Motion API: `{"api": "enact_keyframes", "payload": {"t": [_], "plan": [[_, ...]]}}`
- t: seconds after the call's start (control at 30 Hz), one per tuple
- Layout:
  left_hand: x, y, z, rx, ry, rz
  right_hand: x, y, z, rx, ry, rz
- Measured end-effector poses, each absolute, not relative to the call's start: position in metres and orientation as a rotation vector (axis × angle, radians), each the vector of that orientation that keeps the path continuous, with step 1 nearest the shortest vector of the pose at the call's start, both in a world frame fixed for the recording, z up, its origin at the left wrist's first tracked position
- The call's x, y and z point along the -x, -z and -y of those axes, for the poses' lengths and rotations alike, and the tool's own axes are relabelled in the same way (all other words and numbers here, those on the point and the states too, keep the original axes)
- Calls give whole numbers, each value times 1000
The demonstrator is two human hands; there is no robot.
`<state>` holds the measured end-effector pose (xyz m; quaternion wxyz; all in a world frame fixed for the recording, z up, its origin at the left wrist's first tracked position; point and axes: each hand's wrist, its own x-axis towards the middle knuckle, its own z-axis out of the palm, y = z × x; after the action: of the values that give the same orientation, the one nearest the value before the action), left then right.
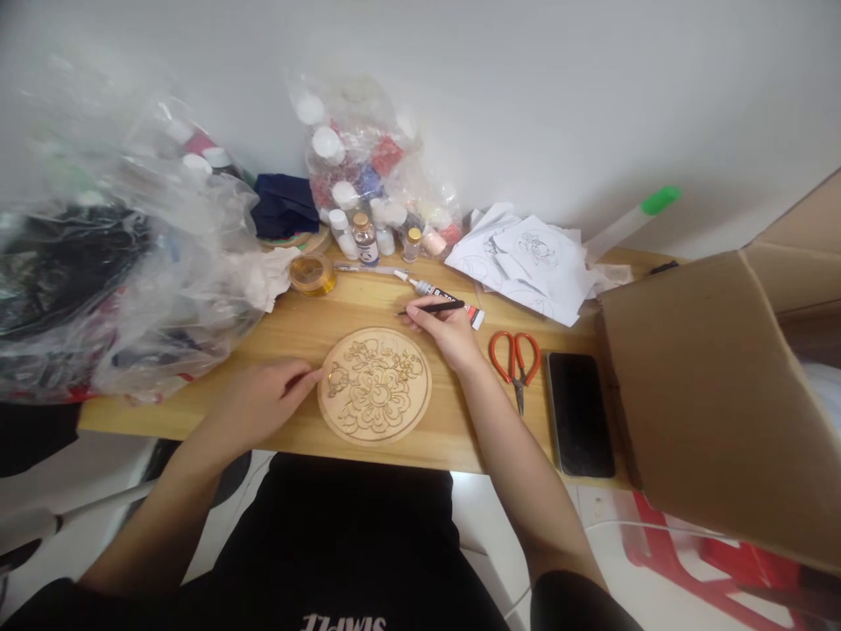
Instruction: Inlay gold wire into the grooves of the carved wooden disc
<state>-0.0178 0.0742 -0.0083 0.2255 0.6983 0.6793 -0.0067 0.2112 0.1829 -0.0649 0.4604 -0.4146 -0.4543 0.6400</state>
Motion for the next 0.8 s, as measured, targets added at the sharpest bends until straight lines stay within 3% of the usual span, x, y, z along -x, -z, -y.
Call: {"api": "enact_keyframes", "payload": {"t": [0.13,0.33,0.53,0.8], "plan": [[12,2,-63,-1806,248,-1770,-211,66,-183,1011,-1576,1129],[5,5,-68,-1781,256,-1794,-210,63,-181,1034,-1554,1144],[3,15,-96,-2112,19,-1881,-206,60,-174,1162,-1296,1243],[6,17,-163,-2281,-122,-1465,-210,66,-172,1202,-1272,1395]]}}
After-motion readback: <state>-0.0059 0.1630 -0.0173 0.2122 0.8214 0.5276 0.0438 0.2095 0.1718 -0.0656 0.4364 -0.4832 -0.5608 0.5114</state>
